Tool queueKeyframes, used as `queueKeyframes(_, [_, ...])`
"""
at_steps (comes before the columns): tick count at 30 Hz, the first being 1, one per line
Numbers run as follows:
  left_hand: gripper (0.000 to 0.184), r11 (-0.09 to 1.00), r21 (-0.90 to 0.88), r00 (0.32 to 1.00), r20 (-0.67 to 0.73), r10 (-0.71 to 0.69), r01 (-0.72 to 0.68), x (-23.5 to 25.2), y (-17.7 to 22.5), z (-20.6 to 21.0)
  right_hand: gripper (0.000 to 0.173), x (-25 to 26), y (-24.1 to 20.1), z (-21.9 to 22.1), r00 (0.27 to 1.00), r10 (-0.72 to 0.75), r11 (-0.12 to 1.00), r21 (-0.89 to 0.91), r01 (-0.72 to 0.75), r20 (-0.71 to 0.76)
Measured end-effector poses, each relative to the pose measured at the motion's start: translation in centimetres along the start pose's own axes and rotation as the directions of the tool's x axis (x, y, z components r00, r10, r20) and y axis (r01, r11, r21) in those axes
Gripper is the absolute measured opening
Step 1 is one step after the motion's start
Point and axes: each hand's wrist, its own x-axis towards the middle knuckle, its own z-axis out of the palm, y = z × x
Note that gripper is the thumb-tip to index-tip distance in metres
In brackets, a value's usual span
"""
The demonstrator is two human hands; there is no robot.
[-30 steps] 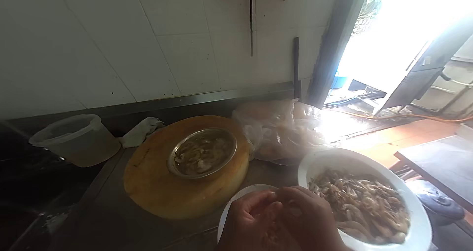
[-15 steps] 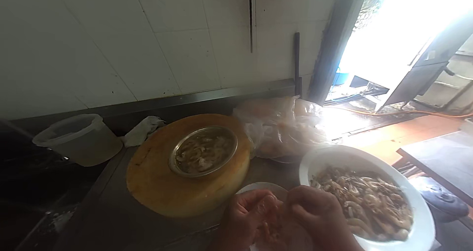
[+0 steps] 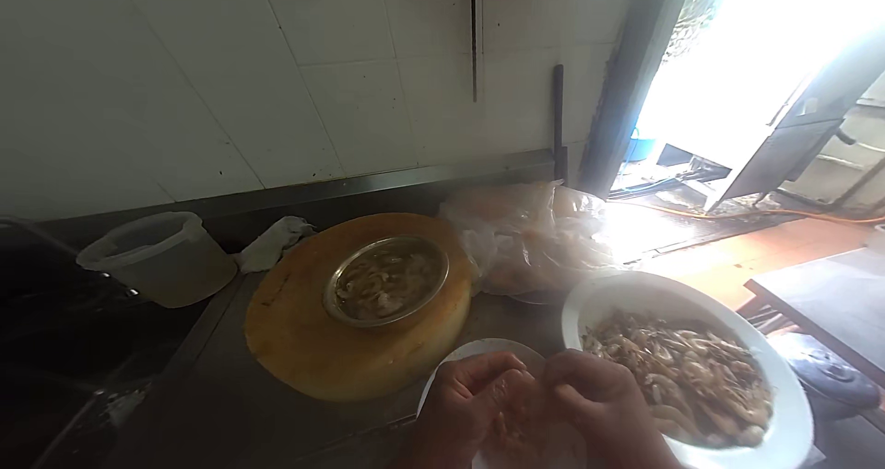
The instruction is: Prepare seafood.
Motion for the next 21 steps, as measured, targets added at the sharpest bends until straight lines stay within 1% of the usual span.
queueKeyframes(2, [0.020,0.999,-0.031,0.998,-0.065,0.013,-0.015,0.1,0.4,-0.2,0.009,-0.1,-0.2,-0.2,1.000,-0.009,0.999,0.044,0.010,-0.011])
queueKeyframes(4, [0.022,0.999,-0.033,0.991,-0.132,0.015,-0.019,0.1,0.8,-0.5,0.009,-0.2,-0.2,-0.6,0.999,-0.047,0.999,-0.020,0.047,-0.023])
queueKeyframes(5, [0.022,1.000,-0.018,0.988,-0.153,0.021,-0.024,0.2,0.9,-0.5,0.010,-0.3,-0.1,-0.8,0.997,-0.073,0.991,-0.112,0.071,-0.017])
queueKeyframes(6, [0.023,0.999,0.013,0.986,-0.165,0.034,-0.032,0.3,1.0,-0.5,0.010,-0.4,0.1,-1.0,0.996,-0.091,0.960,-0.265,0.089,0.005])
queueKeyframes(7, [0.023,0.997,0.059,0.982,-0.177,0.066,-0.056,0.4,1.2,-0.5,0.010,-0.6,0.2,-1.1,0.995,-0.082,0.881,-0.464,0.096,0.049])
queueKeyframes(8, [0.023,0.987,0.125,0.973,-0.196,0.123,-0.100,0.4,1.6,-0.7,0.013,-0.8,0.1,-0.7,0.993,-0.030,0.763,-0.639,0.094,0.111])
queueKeyframes(9, [0.022,0.963,0.219,0.953,-0.224,0.204,-0.155,0.4,2.3,-1.2,0.018,-0.8,-0.2,0.1,0.981,0.069,0.668,-0.739,0.092,0.184])
queueKeyframes(10, [0.022,0.920,0.341,0.924,-0.250,0.289,-0.195,0.5,3.5,-2.2,0.023,-0.6,-0.2,0.9,0.952,0.169,0.608,-0.787,0.102,0.254])
queueKeyframes(11, [0.022,0.852,0.483,0.890,-0.271,0.367,-0.204,0.6,5.0,-3.3,0.024,-0.6,0.1,1.5,0.927,0.214,0.575,-0.807,0.135,0.308])
queueKeyframes(12, [0.023,0.748,0.642,0.856,-0.281,0.433,-0.167,0.7,6.6,-4.5,0.022,-0.8,0.3,1.9,0.915,0.218,0.565,-0.809,0.165,0.339])
queueKeyframes(13, [0.024,0.597,0.798,0.839,-0.267,0.475,-0.084,1.1,8.2,-5.7,0.021,-1.1,0.3,1.9,0.910,0.209,0.566,-0.803,0.187,0.359])
queueKeyframes(14, [0.026,0.414,0.910,0.854,-0.227,0.468,0.016,1.7,9.6,-7.1,0.022,-1.3,0.0,1.5,0.904,0.192,0.579,-0.788,0.211,0.383])
queueKeyframes(15, [0.031,0.246,0.965,0.889,-0.189,0.418,0.090,2.4,10.8,-8.4,0.022,-1.2,-0.5,1.0,0.895,0.165,0.597,-0.764,0.244,0.414])
queueKeyframes(16, [0.034,0.148,0.980,0.914,-0.178,0.364,0.132,3.1,12.0,-9.0,0.021,-0.9,-1.1,0.2,0.888,0.127,0.601,-0.747,0.286,0.442])
queueKeyframes(17, [0.037,0.102,0.981,0.923,-0.189,0.335,0.164,3.5,13.0,-8.5,0.019,-0.3,-2.1,-0.8,0.893,0.112,0.577,-0.760,0.298,0.435])
queueKeyframes(18, [0.040,0.100,0.980,0.922,-0.194,0.334,0.170,3.6,13.8,-7.1,0.019,0.4,-3.7,-2.2,0.915,0.131,0.528,-0.809,0.261,0.381])
queueKeyframes(19, [0.040,0.132,0.980,0.917,-0.188,0.351,0.150,3.7,14.0,-5.3,0.021,1.3,-5.6,-4.1,0.938,0.191,0.458,-0.871,0.176,0.289])
queueKeyframes(20, [0.039,0.163,0.981,0.916,-0.156,0.369,0.101,3.5,13.7,-3.8,0.024,2.4,-7.4,-6.3,0.941,0.293,0.368,-0.928,0.053,0.169])
queueKeyframes(21, [0.039,0.192,0.981,0.923,-0.100,0.371,0.029,3.3,12.8,-2.9,0.024,3.4,-8.7,-8.9,0.923,0.381,0.256,-0.965,-0.055,0.049])
